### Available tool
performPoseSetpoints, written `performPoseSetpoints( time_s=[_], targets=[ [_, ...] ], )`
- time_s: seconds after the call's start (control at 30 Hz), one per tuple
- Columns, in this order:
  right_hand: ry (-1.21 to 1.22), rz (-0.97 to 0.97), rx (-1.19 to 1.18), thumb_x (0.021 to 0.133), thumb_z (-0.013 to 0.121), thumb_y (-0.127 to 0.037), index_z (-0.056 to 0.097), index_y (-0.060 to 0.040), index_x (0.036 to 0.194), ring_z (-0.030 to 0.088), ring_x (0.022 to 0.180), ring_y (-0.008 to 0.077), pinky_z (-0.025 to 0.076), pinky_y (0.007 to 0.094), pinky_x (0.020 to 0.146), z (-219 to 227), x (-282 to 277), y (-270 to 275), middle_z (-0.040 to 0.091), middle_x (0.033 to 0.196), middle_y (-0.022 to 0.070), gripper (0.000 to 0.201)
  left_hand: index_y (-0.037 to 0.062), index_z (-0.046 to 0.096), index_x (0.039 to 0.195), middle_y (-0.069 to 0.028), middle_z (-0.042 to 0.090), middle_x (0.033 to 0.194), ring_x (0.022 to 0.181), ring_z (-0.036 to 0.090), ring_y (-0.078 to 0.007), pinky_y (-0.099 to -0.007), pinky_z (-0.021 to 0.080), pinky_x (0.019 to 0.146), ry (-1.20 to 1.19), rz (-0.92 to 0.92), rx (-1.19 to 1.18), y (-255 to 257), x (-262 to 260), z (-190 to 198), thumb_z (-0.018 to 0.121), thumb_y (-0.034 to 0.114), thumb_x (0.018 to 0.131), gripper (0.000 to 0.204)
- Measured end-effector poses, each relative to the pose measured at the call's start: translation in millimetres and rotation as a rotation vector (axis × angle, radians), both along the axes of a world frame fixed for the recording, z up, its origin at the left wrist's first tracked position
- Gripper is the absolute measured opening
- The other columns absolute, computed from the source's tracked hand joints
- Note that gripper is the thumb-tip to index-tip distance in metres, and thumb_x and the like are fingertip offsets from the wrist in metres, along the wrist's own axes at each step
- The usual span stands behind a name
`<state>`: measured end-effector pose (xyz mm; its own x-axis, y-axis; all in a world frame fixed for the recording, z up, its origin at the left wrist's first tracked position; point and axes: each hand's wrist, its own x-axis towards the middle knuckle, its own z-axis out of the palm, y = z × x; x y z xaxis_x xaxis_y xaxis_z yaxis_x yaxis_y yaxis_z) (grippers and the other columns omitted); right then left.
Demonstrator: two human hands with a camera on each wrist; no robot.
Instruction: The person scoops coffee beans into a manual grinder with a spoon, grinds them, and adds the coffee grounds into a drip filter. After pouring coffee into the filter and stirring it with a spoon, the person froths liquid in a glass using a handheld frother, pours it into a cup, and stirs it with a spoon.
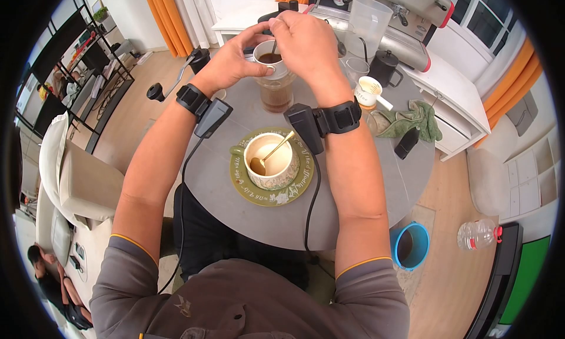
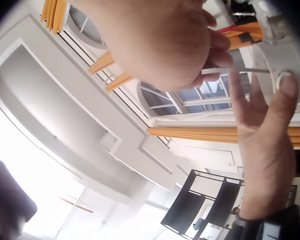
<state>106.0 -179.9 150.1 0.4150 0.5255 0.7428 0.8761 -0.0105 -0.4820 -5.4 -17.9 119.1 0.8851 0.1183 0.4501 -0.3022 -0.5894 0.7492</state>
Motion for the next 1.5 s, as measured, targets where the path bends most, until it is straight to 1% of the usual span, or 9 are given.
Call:
performPoseSetpoints(
  time_s=[0.43, 0.53, 0.63, 0.7, 1.03, 1.13, 1.2, 1.3, 1.5],
  targets=[
    [-0.043, -0.010, 0.057, 0.099, 0.055, -0.031, 0.075, -0.0077, 0.090, 0.069, 0.074, 0.0368, 0.053, 0.0476, 0.069, 3, -1, -2, 0.069, 0.070, 0.0150, 0.032, 0.0113, 0.039, 0.157, -0.0102, 0.066, 0.134, 0.128, 0.057, -0.0236, -0.0403, 0.041, 0.114, -0.026, 0.003, 0.026, 2, 1, 2, 0.088, 0.014, 0.072, 0.098],
    [-0.017, -0.053, -0.060, 0.099, 0.055, -0.031, 0.074, -0.0077, 0.088, 0.069, 0.074, 0.0370, 0.053, 0.0474, 0.069, 7, -6, -6, 0.069, 0.071, 0.0145, 0.032, 0.0112, 0.039, 0.157, -0.0099, 0.066, 0.134, 0.129, 0.056, -0.0238, -0.0404, 0.041, 0.114, -0.029, 0.015, 0.050, 2, 2, 3, 0.088, 0.014, 0.072, 0.098],
    [-0.177, -0.134, -0.059, 0.099, 0.056, -0.032, 0.073, -0.0077, 0.087, 0.068, 0.074, 0.0369, 0.053, 0.0474, 0.069, 2, -1, -2, 0.069, 0.071, 0.0138, 0.032, 0.0109, 0.040, 0.156, -0.0097, 0.066, 0.134, 0.130, 0.056, -0.0241, -0.0407, 0.040, 0.115, -0.020, 0.005, 0.024, 1, 1, 4, 0.089, 0.014, 0.071, 0.098],
    [-0.073, 0.009, -0.042, 0.099, 0.057, -0.032, 0.073, -0.0076, 0.087, 0.068, 0.073, 0.0371, 0.052, 0.0482, 0.069, 1, -1, -1, 0.069, 0.072, 0.0141, 0.032, 0.0109, 0.040, 0.156, -0.0096, 0.066, 0.133, 0.131, 0.056, -0.0244, -0.0409, 0.039, 0.116, -0.006, 0.013, 0.021, 0, -1, 4, 0.089, 0.014, 0.071, 0.098],
    [-0.047, -0.016, 0.004, 0.099, 0.057, -0.032, 0.073, -0.0071, 0.086, 0.068, 0.074, 0.0374, 0.053, 0.0481, 0.070, -1, -1, 1, 0.069, 0.073, 0.0150, 0.032, 0.0114, 0.041, 0.156, -0.0095, 0.067, 0.132, 0.129, 0.057, -0.0246, -0.0412, 0.040, 0.115, -0.034, -0.010, 0.019, 4, 2, 1, 0.088, 0.013, 0.071, 0.097],
    [-0.145, -0.124, -0.091, 0.099, 0.057, -0.031, 0.073, -0.0076, 0.087, 0.068, 0.074, 0.0373, 0.053, 0.0484, 0.070, 1, 0, -1, 0.070, 0.074, 0.0147, 0.031, 0.0118, 0.041, 0.156, -0.0099, 0.067, 0.132, 0.128, 0.057, -0.0248, -0.0409, 0.040, 0.115, -0.025, 0.002, 0.015, 2, 1, 2, 0.088, 0.013, 0.070, 0.098],
    [0.001, 0.033, -0.039, 0.099, 0.057, -0.032, 0.074, -0.0081, 0.087, 0.069, 0.075, 0.0373, 0.053, 0.0482, 0.070, 1, -2, -1, 0.070, 0.074, 0.0148, 0.031, 0.0123, 0.041, 0.156, -0.0101, 0.067, 0.132, 0.128, 0.057, -0.0249, -0.0403, 0.041, 0.114, -0.012, 0.023, 0.019, 2, 0, 1, 0.088, 0.014, 0.071, 0.098],
    [-0.125, -0.100, -0.054, 0.099, 0.057, -0.032, 0.074, -0.0083, 0.087, 0.069, 0.076, 0.0380, 0.053, 0.0480, 0.070, -2, 2, 2, 0.070, 0.075, 0.0153, 0.031, 0.0128, 0.040, 0.156, -0.0102, 0.066, 0.133, 0.128, 0.057, -0.0253, -0.0403, 0.041, 0.114, -0.019, 0.000, 0.027, 7, 3, -2, 0.089, 0.015, 0.071, 0.098],
    [-0.036, 0.017, -0.015, 0.099, 0.056, -0.033, 0.073, -0.0086, 0.085, 0.069, 0.076, 0.0381, 0.052, 0.0486, 0.070, -2, 0, 1, 0.070, 0.073, 0.0132, 0.032, 0.0130, 0.041, 0.156, -0.0101, 0.066, 0.134, 0.131, 0.055, -0.0256, -0.0424, 0.039, 0.116, -0.030, 0.018, 0.033, 7, 3, -3, 0.089, 0.016, 0.071, 0.097]
  ],
)
